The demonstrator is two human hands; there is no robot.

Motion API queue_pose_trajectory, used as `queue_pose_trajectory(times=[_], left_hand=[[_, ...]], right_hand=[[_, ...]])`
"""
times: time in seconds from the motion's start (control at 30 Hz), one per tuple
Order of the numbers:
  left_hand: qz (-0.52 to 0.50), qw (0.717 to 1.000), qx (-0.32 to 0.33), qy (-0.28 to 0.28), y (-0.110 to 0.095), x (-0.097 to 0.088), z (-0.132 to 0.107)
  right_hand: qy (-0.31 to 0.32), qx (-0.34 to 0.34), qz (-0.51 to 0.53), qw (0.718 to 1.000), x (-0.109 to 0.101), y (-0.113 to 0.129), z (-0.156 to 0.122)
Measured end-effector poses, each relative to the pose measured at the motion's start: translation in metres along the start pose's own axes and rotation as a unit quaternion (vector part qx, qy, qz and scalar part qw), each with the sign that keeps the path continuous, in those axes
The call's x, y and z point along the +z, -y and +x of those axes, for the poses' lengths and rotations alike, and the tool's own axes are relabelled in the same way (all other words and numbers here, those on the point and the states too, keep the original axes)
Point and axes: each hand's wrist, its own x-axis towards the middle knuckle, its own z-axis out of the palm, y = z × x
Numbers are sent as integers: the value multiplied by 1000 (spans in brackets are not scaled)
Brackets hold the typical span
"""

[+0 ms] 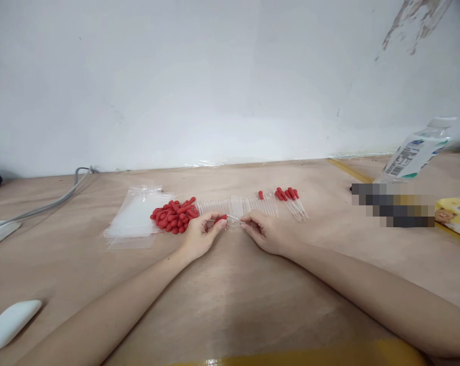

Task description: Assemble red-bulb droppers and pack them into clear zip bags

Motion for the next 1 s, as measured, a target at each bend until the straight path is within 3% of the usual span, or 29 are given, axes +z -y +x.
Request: queue_pose_trajectory(times=[0.33, 0.6, 0.67, 0.8, 1.0], left_hand=[[31, 999, 23, 28, 0, -1, -3], [87, 988, 66, 106, -10, -1, -8], [98, 987, 61, 109, -10, -1, -9], [100, 992, 38, 71, -4, -1, -7], [133, 988, 66, 48, -5, 1, -8]], right_hand=[[32, -51, 72, 996, 2, -14, 5], [139, -65, 84, 985, -11, -24, 7], [126, -84, 36, 988, -10, -23, 7], [25, -124, -91, 988, -3, -19, 3], [1, -130, -56, 990, 0, -18, 2]])
